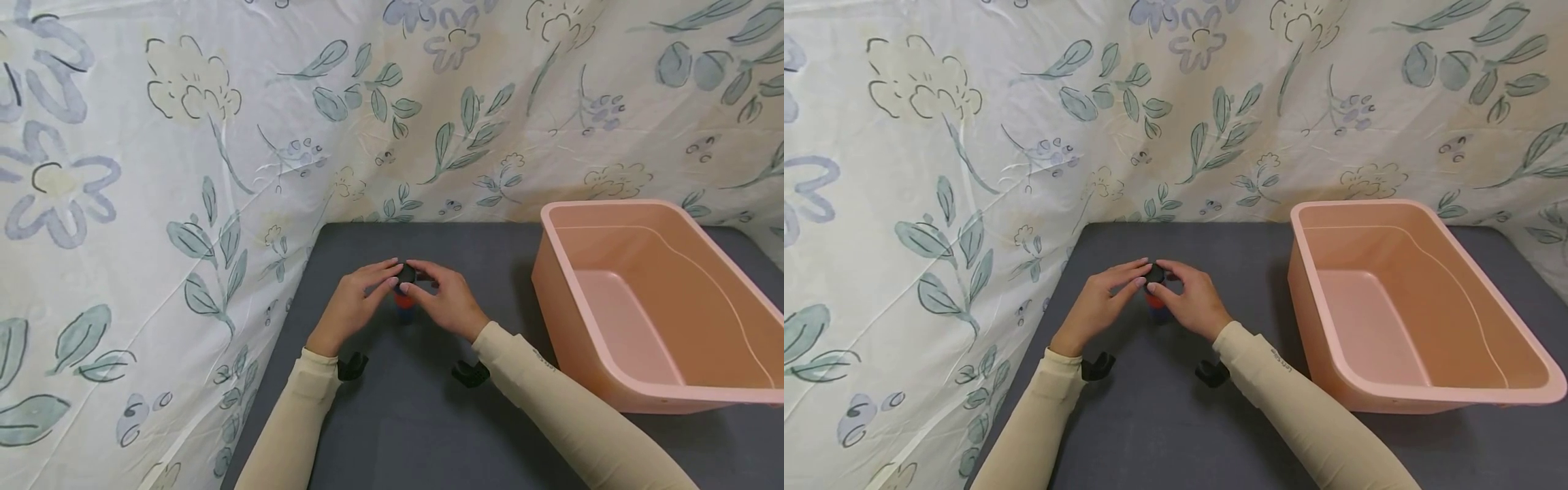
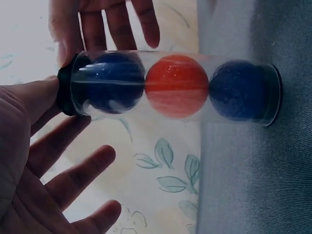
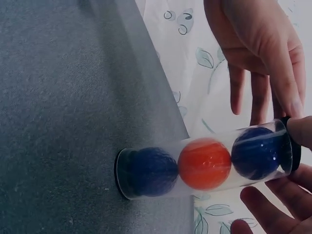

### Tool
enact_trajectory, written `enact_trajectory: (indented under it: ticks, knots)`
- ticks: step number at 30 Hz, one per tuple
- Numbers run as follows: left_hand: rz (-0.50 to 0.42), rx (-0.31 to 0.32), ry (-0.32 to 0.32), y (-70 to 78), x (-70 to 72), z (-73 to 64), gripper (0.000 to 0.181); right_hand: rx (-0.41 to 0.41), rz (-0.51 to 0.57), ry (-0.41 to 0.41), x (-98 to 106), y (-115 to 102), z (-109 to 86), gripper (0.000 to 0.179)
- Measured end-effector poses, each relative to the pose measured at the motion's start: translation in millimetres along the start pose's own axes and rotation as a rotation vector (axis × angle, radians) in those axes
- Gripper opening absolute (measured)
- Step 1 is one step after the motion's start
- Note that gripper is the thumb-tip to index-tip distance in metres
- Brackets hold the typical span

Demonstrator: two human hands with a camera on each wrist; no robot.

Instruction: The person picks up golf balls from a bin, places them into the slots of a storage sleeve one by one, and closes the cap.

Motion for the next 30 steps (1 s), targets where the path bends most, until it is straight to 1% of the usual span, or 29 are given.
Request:
enact_trajectory:
  ticks: [5, 10, 13, 16, 19, 22, 24, 27, 30]
  knots:
    - [-0.006, -0.008, 0.010, 1.3, 0.3, -0.4, 0.036, -0.006, 0.029, -0.009, -1.5, 2.1, -2.1, 0.052]
    - [0.022, -0.021, 0.019, 1.4, 1.2, -1.4, 0.037, 0.013, 0.035, 0.005, -2.5, 2.1, -1.2, 0.050]
    - [0.038, -0.011, 0.025, 0.4, 0.5, -4.2, 0.037, 0.027, 0.036, 0.008, -3.5, 1.6, -2.2, 0.049]
    - [0.042, 0.000, 0.019, -0.2, -3.3, -6.9, 0.037, 0.030, 0.034, 0.003, -3.3, 1.8, -5.2, 0.049]
    - [0.086, -0.018, 0.014, 0.4, -5.7, -5.4, 0.037, 0.034, 0.037, 0.009, -2.1, 1.7, -6.6, 0.050]
    - [0.145, -0.059, 0.027, 2.2, -5.6, -0.6, 0.038, 0.041, 0.041, 0.033, 0.0, 2.2, -5.2, 0.050]
    - [0.169, -0.067, 0.031, 2.4, -5.1, 1.0, 0.037, 0.044, 0.041, 0.048, -0.5, 3.4, -4.5, 0.050]
    - [0.172, -0.046, 0.014, -0.9, -6.7, -0.7, 0.037, 0.043, 0.040, 0.049, -4.8, 7.1, -5.3, 0.049]
    - [0.175, -0.033, -0.013, -3.0, -9.8, -4.3, 0.037, 0.018, 0.030, 0.035, -10.6, 13.0, -8.3, 0.049]
Point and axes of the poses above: each hand's wrist, its own z-axis towards the middle knuckle, its own x-axis out of the back of the hand, y = z × x, the point moved 6 cm from there along z, towards the middle knuckle, and after that the axes turned 4 degrees about -x, right-handed, at the moved point
